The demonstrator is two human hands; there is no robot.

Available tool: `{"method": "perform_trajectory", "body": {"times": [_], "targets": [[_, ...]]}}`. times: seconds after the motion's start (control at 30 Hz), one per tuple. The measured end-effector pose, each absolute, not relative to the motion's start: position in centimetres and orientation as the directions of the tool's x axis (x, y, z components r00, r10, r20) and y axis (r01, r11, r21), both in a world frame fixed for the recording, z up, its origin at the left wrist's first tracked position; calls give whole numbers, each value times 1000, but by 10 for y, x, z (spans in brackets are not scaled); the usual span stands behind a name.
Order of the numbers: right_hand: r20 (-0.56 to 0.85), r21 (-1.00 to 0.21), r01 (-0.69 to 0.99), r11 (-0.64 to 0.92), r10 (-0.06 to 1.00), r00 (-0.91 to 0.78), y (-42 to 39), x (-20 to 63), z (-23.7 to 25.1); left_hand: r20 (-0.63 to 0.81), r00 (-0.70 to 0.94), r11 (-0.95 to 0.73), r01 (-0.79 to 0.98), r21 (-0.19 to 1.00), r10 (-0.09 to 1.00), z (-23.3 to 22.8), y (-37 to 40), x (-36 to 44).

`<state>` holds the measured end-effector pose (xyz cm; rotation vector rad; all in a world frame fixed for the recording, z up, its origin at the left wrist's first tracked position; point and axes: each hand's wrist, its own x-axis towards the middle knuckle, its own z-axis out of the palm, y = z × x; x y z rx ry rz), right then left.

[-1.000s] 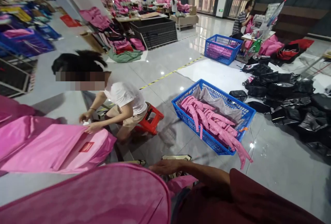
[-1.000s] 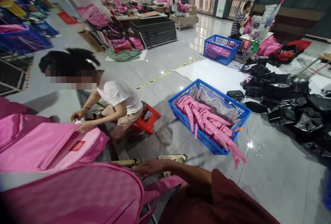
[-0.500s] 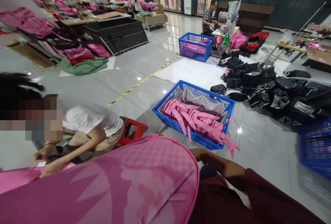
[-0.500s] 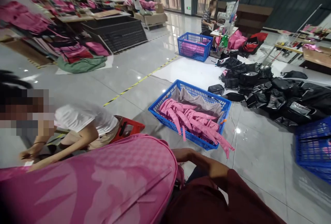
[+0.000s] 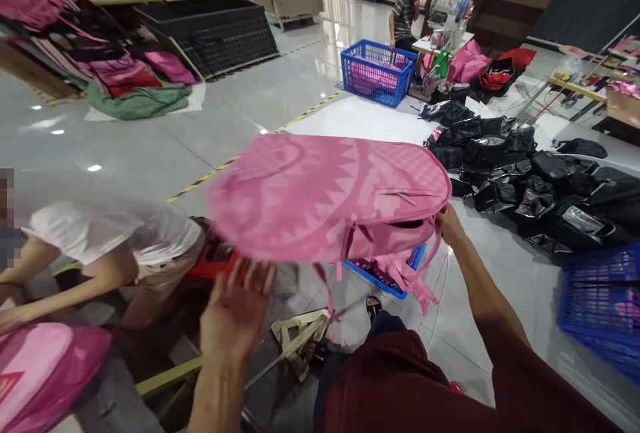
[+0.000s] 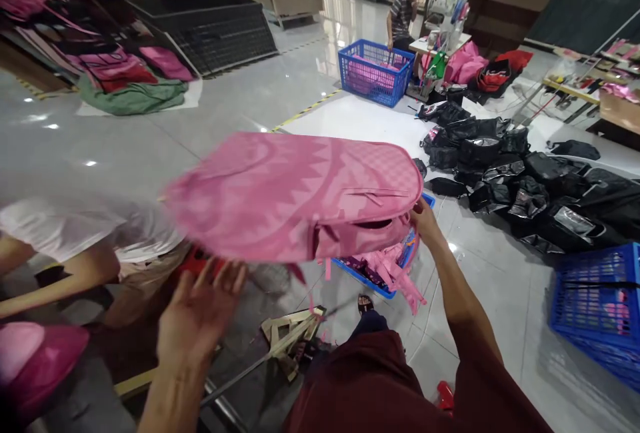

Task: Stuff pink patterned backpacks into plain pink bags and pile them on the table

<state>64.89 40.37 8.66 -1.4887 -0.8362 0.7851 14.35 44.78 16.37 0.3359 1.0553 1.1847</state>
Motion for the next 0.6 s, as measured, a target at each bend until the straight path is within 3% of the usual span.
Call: {"method": "perform_trajectory", "body": {"times": [0.1,0.17,0.2,0.27,0.33,0.37,0.47,0.6], "targets": [[-44,-961,222,-168,879,475,405,709,45,-639,3,549,-514,659,769,141,423,167],[-186,-854,374,-363,883,431,404,731,4,-738,8,662,-448,601,675,118,399,177],[-284,-744,464,-481,856,432,403,736,-18,-777,2,703,-427,568,629,106,386,180],[-477,-402,613,-680,727,494,399,735,-63,-835,1,764,-405,502,550,86,360,179],[-579,-92,662,-744,580,572,394,727,-104,-877,-4,803,-400,442,481,72,336,174],[-601,3,663,-749,528,599,391,722,-120,-892,-20,813,-403,420,452,69,326,171],[-630,98,665,-740,472,617,383,714,-152,-916,-126,801,-450,395,381,69,301,167],[-641,151,711,-687,479,599,389,728,-166,-926,-223,761,-528,376,304,73,283,170]]}}
